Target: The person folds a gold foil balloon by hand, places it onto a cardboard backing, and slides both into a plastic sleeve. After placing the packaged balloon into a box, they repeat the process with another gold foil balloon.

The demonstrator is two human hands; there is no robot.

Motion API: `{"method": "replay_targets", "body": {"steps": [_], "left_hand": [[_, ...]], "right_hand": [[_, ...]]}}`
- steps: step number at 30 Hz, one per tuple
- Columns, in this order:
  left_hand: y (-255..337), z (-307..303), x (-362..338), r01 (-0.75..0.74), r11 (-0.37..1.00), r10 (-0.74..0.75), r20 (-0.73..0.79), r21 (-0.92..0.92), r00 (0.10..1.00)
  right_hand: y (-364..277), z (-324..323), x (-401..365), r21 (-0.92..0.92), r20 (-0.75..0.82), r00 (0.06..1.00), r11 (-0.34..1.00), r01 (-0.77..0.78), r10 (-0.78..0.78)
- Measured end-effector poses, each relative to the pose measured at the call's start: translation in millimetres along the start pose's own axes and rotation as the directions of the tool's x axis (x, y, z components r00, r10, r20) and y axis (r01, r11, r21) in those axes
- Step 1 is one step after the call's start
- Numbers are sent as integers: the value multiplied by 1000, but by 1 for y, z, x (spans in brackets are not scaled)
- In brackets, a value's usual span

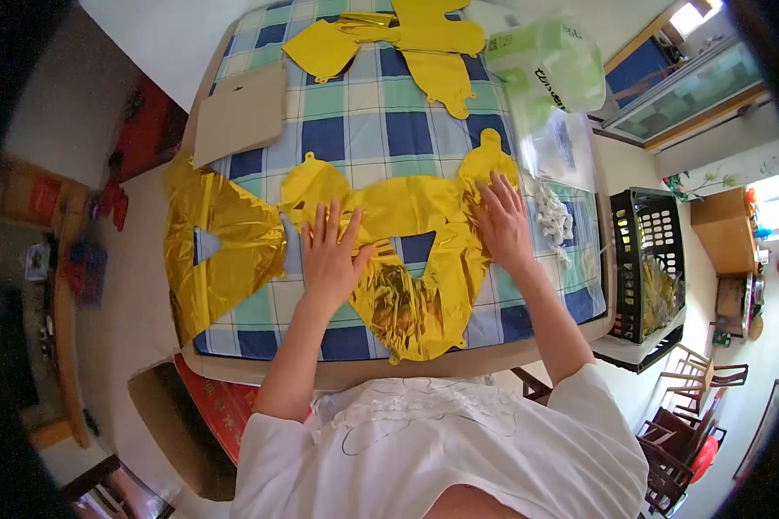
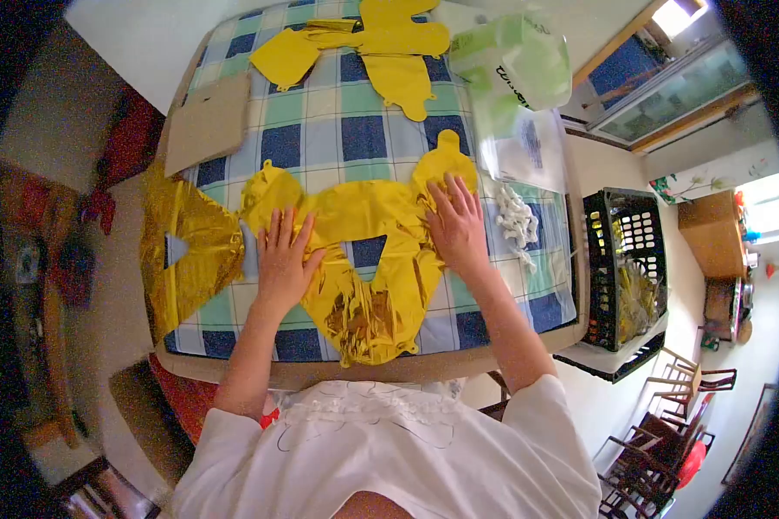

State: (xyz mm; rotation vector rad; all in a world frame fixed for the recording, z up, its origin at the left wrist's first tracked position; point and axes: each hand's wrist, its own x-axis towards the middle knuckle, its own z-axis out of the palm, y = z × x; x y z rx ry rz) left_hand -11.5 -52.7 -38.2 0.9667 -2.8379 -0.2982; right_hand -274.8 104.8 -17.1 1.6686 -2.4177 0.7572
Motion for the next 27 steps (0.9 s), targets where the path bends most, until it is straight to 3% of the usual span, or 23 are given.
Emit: {"method": "replay_targets", "body": {"steps": [3, 8, 12, 15, 18, 21, 24, 27], "left_hand": [[-4, 1, 6, -1, 1000, 2, -15, 31, 1000], [2, -7, 19, 51, 998, -51, 14, 39, 999], [12, -28, 45, -3, 1000, 4, -50, 19, 999], [16, -34, 83, -93, 995, 90, -64, -42, 994], [19, -27, 121, -161, 983, 160, -24, -86, 987], [18, -1, 156, -239, 946, 222, -101, -219, 970], [29, 8, 186, -275, 930, 248, -138, -243, 959], [37, 16, 203, -248, 871, 198, -160, -425, 967]], "right_hand": [[21, 8, 14, -56, 103, 995, 998, 14, -8], [35, 8, 76, 43, -43, 996, 996, 79, -77], [58, 41, 132, -12, -76, 985, 988, 155, -156], [63, 64, 158, -154, -101, 982, 977, 145, -161], [63, 65, 179, -246, 130, 989, 965, 94, -63], [66, 63, 184, -169, 69, 997, 984, 48, -36], [62, 52, 188, 196, -93, 969, 958, -210, 231], [57, 23, 204, 368, -115, 943, 895, -251, 312]]}}
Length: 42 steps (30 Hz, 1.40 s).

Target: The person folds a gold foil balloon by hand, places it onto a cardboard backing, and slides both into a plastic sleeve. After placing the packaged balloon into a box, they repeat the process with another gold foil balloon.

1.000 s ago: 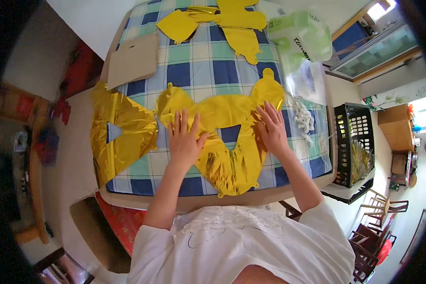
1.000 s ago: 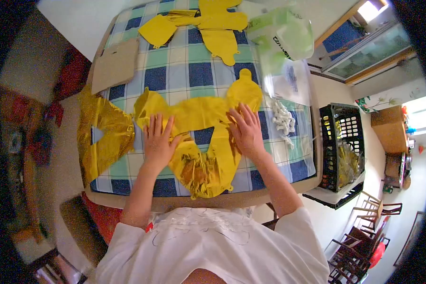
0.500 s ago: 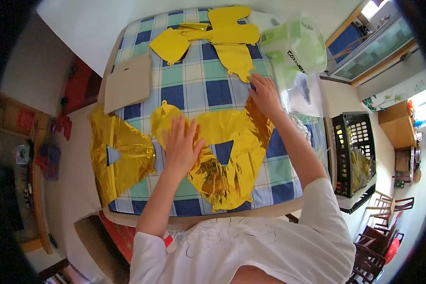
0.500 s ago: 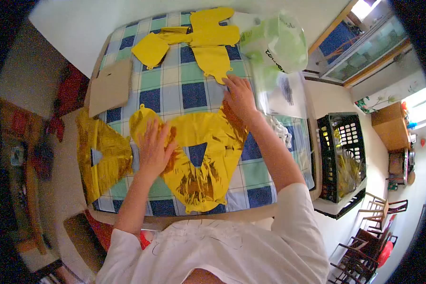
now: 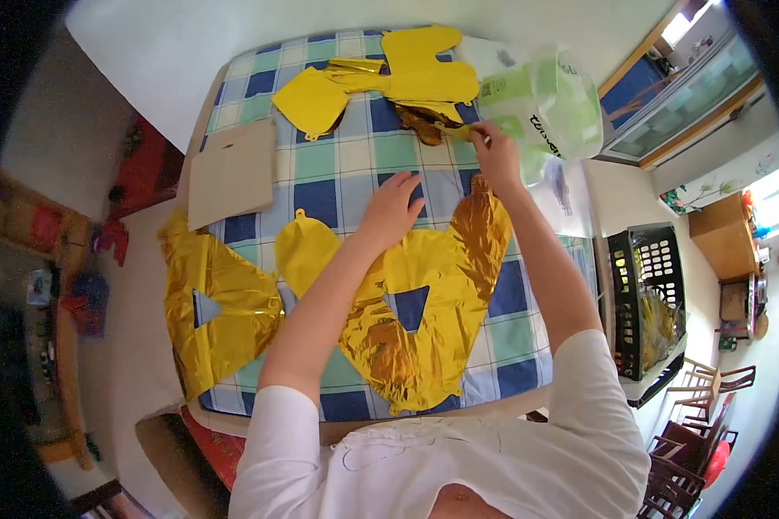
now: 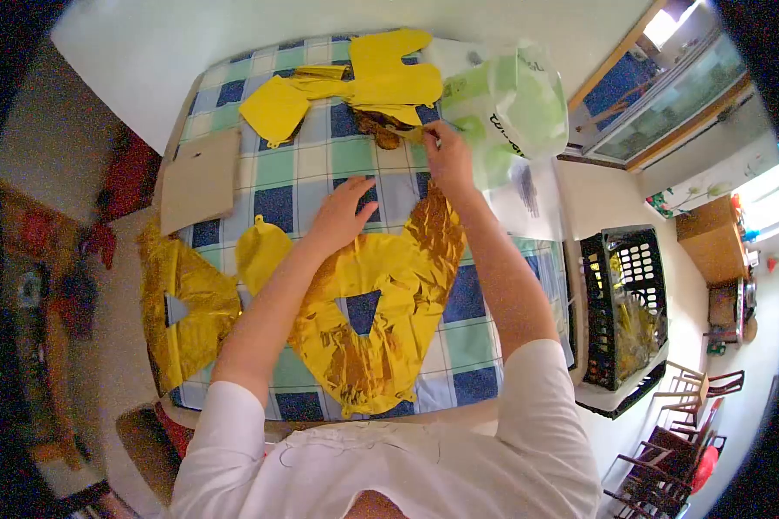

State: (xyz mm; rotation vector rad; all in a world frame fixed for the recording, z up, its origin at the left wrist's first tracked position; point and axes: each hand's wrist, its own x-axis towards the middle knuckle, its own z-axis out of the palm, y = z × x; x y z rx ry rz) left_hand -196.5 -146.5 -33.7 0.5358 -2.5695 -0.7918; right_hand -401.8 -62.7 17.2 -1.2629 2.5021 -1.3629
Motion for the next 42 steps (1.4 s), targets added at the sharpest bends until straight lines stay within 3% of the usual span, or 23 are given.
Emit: {"method": "replay_targets", "body": {"steps": [3, 4, 5, 6, 10, 13, 16, 18, 19, 22, 24, 25, 27, 29, 30, 33, 36, 39, 41, 42], "left_hand": [[-26, 21, 35, 78, 973, -80, -1, -219, 997], [-18, 15, 44, 289, 809, -294, 75, -512, 953], [-8, 9, 54, 451, 518, -458, 210, -726, 864], [-1, 6, 60, 538, 147, -546, 386, -830, 744], [-4, 17, 68, 497, 109, -569, 356, -861, 741], [-7, 24, 76, 419, 106, -628, 267, -902, 731], [1, 21, 83, 393, 21, -684, 273, -919, 676], [4, 17, 84, 367, -64, -673, 312, -928, 670], [7, 15, 80, 288, -58, -670, 251, -956, 699], [24, 1, 57, 114, -47, -625, 118, -992, 771], [46, -22, 32, 89, -51, -561, 103, -995, 821], [58, -38, 17, 244, 39, -507, 191, -969, 840], [76, -63, -11, 496, 250, -411, 373, -831, 832], [85, -60, -39, 425, 387, -366, 287, -818, 885], [88, -59, -51, 385, 454, -337, 245, -804, 909], [89, -75, -81, 492, 411, -283, 405, -767, 869], [85, -73, -96, 463, 331, -278, 384, -822, 881], [80, -75, -100, 493, 391, -258, 421, -777, 870], [81, -72, -106, 485, 449, -232, 426, -751, 875], [81, -71, -111, 488, 479, -212, 443, -730, 871]], "right_hand": [[3, -2, 0, -30, 224, 967, 991, 131, -121], [3, -2, -2, -21, 314, 934, 982, 186, -171], [2, 0, -6, -12, 339, 927, 985, 175, -161], [-3, 2, -13, -2, 363, 919, 987, 163, -151], [10, 20, -16, 76, 426, 890, 986, 148, -166], [20, 37, -5, 337, 301, 953, 938, -76, -31], [14, 40, -6, 434, 227, 971, 884, -173, 78], [1, 41, -20, 618, 331, 943, 751, -233, 20], [-9, 38, -28, 692, 377, 926, 669, -270, -16], [-38, 15, -50, 563, 206, 874, 677, -473, 440], [-16, 20, -56, 680, 478, 731, 323, -659, 486], [-7, 21, -59, 681, 605, 648, 121, -722, 462], [-13, 25, -60, 738, 589, 738, 155, -657, 329], [-15, 27, -59, 771, 545, 808, 246, -588, 222], [-12, 25, -56, 783, 563, 803, 186, -594, 194], [13, 13, -28, 790, 610, 787, 9, -613, 93], [26, 8, -4, 760, 635, 772, -163, -629, -19], [-16, -6, -10, 743, 625, 744, 112, -660, 237], [-13, -3, -5, 582, 582, 737, 457, -673, 343], [-4, 3, -5, 527, 646, 680, 443, -725, 346]]}}
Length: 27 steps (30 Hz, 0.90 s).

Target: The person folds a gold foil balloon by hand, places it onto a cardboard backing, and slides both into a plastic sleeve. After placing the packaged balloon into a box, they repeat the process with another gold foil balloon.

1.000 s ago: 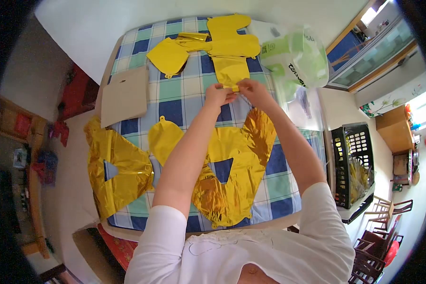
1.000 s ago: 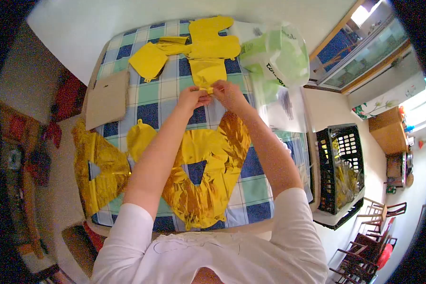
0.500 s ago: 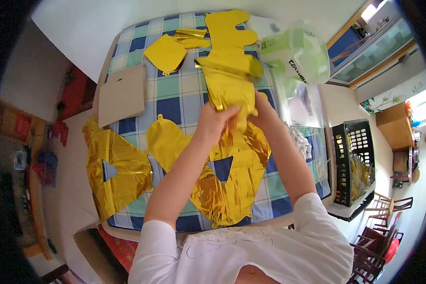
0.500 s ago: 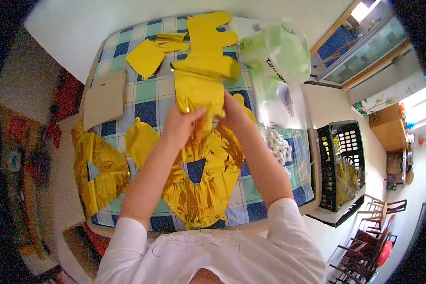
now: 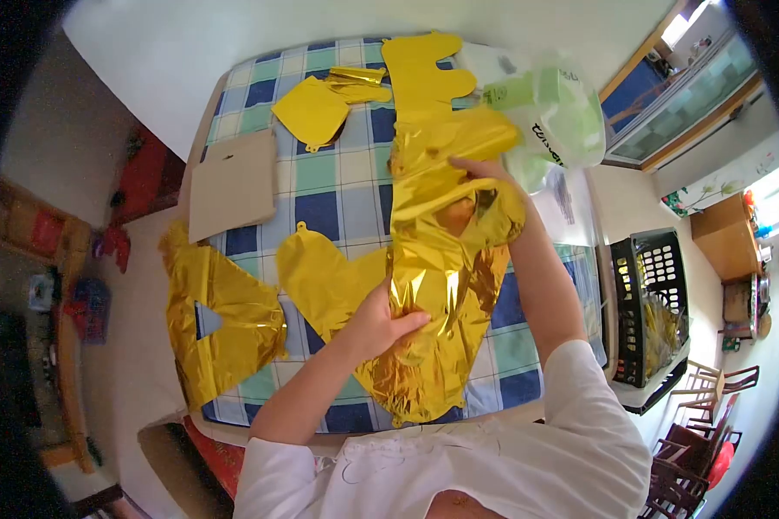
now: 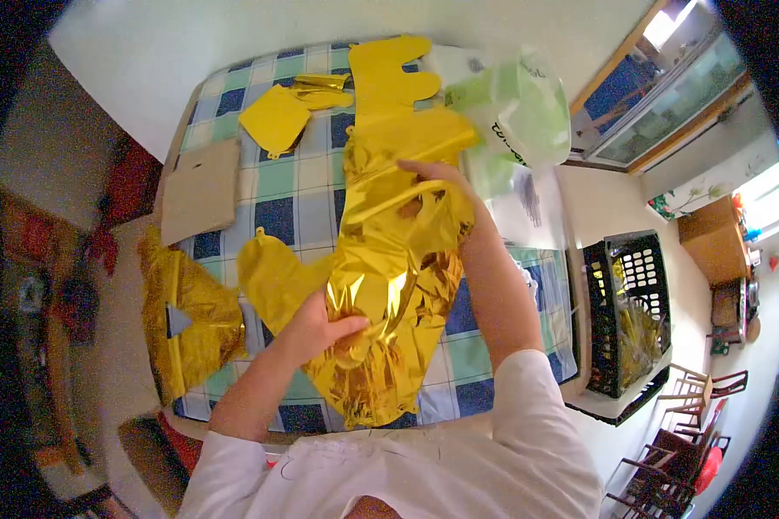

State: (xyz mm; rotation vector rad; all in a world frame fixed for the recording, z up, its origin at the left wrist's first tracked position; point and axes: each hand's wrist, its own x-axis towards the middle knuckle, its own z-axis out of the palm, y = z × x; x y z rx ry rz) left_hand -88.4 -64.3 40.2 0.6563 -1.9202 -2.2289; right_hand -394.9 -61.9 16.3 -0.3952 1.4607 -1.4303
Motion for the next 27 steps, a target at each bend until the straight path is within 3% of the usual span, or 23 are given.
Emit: {"method": "replay_targets", "body": {"steps": [2, 3, 6, 7, 10, 11, 14, 15, 16, 17, 18, 19, 20, 21, 22, 24, 27], "left_hand": [[-7, 1, -10, 26, 999, -27, 49, 31, 998], [-11, 1, -18, 47, 999, -49, 69, 25, 996], [-15, 2, -45, 96, 995, -95, 133, -6, 987], [-8, 2, -52, 98, 995, -98, 155, 5, 983], [-10, 2, -59, 78, 997, -74, 159, -21, 984], [-11, 1, -58, 94, 995, -86, 144, -45, 986], [-6, -2, -51, 91, 996, -88, 106, -18, 990], [-2, -4, -47, 85, 996, -85, 94, 6, 992], [5, -8, -35, 145, 985, -146, 10, 98, 989], [16, -11, -18, 212, 960, -201, -78, 183, 977], [35, -11, 2, 139, 984, -122, -145, 112, 982], [55, -14, 25, 59, 997, -47, -214, 49, 976], [58, -30, 57, 35, 981, 7, -218, 191, 976], [63, -35, 89, -68, 985, 33, -211, -160, 977], [67, -42, 119, -126, 970, 76, -233, -207, 970], [74, -57, 176, -170, 956, 100, -275, -240, 956], [70, -64, 226, -39, 986, -19, -343, -161, 939]], "right_hand": [[14, -6, 11, -32, 76, 985, 988, -151, 153], [20, -1, 0, -142, 96, 995, 988, 55, -41], [28, -11, -7, -407, 241, 964, 890, 207, -114], [25, -10, -17, -525, 195, 977, 832, 180, -88], [-11, 7, -49, -607, 74, 991, 784, 134, -112], [-35, 15, -60, -720, 26, 999, 692, 41, -33], [-68, 28, -72, -552, 24, 980, 814, 177, -197], [-72, 20, -59, -611, 94, 918, 705, 359, -385], [-106, 42, -70, -615, 8, 978, 770, 170, -209], [-116, 29, -30, -650, 30, 970, 733, 202, -240], [-130, 24, 2, -695, 85, 905, 626, 354, -417], [-155, 27, 17, -693, 123, 888, 602, 396, -443], [-180, 31, 32, -690, 160, 869, 576, 438, -469], [-213, 47, 28, -842, 23, 910, 482, 241, -415], [-225, 46, 38, -622, -68, 937, 748, 229, -343], [-235, 34, 81, -620, -298, 809, 747, 240, -507], [-202, 13, 113, -821, -61, 486, 320, 472, -872]]}}
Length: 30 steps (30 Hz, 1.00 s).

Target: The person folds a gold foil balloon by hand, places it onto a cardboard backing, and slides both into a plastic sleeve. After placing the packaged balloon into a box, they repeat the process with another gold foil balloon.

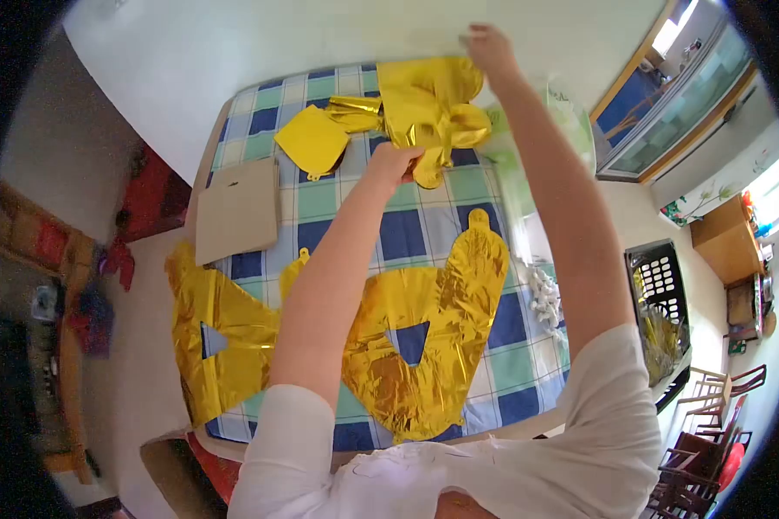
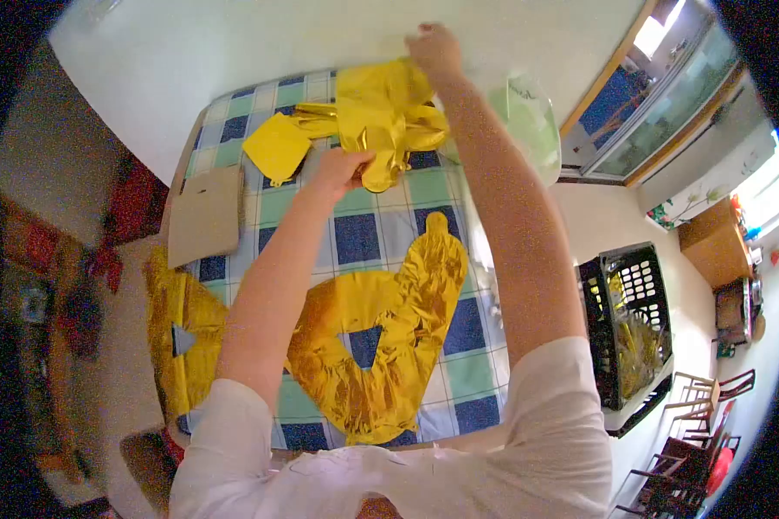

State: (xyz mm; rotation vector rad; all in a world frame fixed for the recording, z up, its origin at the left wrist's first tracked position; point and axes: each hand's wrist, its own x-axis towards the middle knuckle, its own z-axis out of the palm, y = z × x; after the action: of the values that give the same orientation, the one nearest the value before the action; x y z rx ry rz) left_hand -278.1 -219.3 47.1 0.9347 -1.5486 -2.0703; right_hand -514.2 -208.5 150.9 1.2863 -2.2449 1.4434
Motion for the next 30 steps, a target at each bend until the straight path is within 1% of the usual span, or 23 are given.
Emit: {"method": "replay_targets", "body": {"steps": [1, 2, 4, 6, 7, 8, 10, 11, 13, 14, 17, 19, 20, 22, 25, 28, 30], "left_hand": [[-4, 2, 11, 42, 998, -41, -36, 54, 999], [-11, 1, 20, 83, 995, -82, -29, 46, 996], [-33, -3, 32, 176, 984, -176, -14, 36, 984], [-48, -7, 38, 174, 982, -177, -29, -79, 984], [-55, -9, 41, 172, 976, -179, -39, -136, 983], [-63, -10, 45, 171, 969, -175, -7, -177, 985], [-69, -11, 51, 166, 951, -157, 54, -259, 986], [-71, -11, 49, 175, 948, -159, 79, -265, 984], [-66, -10, 34, 195, 943, -164, 131, -271, 978], [-70, -10, 32, 161, 953, -142, 91, -257, 986], [-85, -13, 40, 64, 979, -70, -23, -192, 997], [-91, -15, 50, 13, 993, -25, -95, -117, 995], [-95, -16, 54, 10, 998, -18, -127, -62, 992], [-84, -11, 47, 8, 999, 1, -185, 48, 983], [-67, -2, 30, 19, 999, -7, -222, 51, 975], [-74, -11, 37, 16, 992, -32, -129, -123, 991], [-82, -14, 41, 17, 994, -29, -110, -107, 994]], "right_hand": [[-1, 2, -19, -5, 37, 999, 1000, 21, -21], [-4, 3, -47, -10, 74, 997, 999, 39, -38], [-4, 5, -88, -41, 111, 994, 999, -10, 14], [16, 9, -121, 14, 138, 990, 1000, -9, 7], [24, 14, -137, -87, 137, 990, 996, 36, -23], [30, 19, -153, -188, 139, 989, 979, 78, -53], [29, 30, -187, -98, 155, 955, 958, 271, -254], [27, 34, -197, -52, 156, 924, 931, 361, -350], [33, 40, -204, -158, 364, 878, 909, 387, -311], [36, 43, -207, -207, 460, 844, 891, 405, -277], [56, 57, -214, -187, 526, 834, 934, 304, -167], [50, 52, -216, -77, 485, 872, 991, 109, -59], [48, 49, -217, -21, 469, 883, 1000, 8, 2], [59, 49, -215, 22, 458, 888, 999, -39, 25], [75, 56, -211, 48, 413, 905, 990, -134, 102], [77, 61, -210, 47, 312, 934, 979, -200, 176], [74, 62, -210, 33, 242, 947, 973, -226, 212]]}}
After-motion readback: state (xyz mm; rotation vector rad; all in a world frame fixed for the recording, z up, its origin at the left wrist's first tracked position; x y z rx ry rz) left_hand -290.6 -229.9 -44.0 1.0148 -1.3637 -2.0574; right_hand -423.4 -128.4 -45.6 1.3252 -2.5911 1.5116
